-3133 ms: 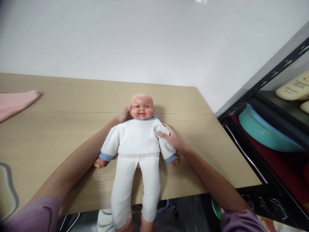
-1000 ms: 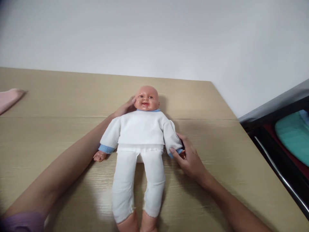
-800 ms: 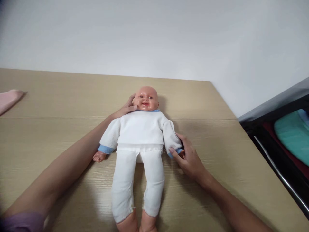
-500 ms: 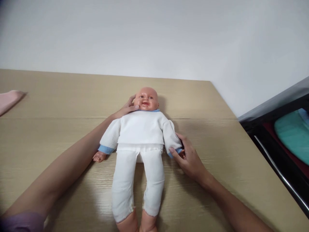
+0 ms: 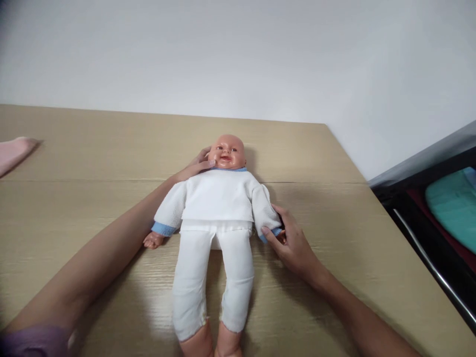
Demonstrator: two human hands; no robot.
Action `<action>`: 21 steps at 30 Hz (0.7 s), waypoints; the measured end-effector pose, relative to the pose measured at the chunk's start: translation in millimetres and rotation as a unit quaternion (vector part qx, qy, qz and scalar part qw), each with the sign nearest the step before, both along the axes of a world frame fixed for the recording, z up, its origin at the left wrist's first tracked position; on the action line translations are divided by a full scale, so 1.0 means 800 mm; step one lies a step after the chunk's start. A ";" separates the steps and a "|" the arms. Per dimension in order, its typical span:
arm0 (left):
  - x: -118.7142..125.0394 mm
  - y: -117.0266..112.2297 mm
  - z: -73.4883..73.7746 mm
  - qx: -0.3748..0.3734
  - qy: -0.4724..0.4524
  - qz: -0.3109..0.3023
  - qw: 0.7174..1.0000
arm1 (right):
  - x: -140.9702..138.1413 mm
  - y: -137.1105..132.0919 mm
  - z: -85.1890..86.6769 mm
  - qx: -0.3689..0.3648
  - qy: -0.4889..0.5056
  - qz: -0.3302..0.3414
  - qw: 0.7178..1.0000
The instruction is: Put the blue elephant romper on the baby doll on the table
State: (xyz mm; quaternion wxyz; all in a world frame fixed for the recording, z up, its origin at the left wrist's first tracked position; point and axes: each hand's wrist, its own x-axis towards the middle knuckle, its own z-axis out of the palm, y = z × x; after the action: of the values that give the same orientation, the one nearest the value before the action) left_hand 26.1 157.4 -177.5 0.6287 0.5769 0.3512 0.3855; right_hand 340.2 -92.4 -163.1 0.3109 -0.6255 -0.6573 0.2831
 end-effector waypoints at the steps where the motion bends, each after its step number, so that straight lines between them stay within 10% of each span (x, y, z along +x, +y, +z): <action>1: 0.000 0.000 0.001 -0.002 0.004 -0.002 1.000 | 0.000 0.000 0.000 0.001 -0.002 0.000 1.000; 21: 0.007 -0.002 0.004 -0.009 -0.009 0.003 1.000 | 0.001 0.001 0.000 0.012 -0.003 0.005 1.000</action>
State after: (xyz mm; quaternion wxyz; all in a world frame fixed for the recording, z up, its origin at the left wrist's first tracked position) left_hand 31.6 155.9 -174.0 0.6358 0.5670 0.3504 0.3892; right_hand 341.1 -91.4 -163.0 0.3148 -0.6191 -0.6649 0.2750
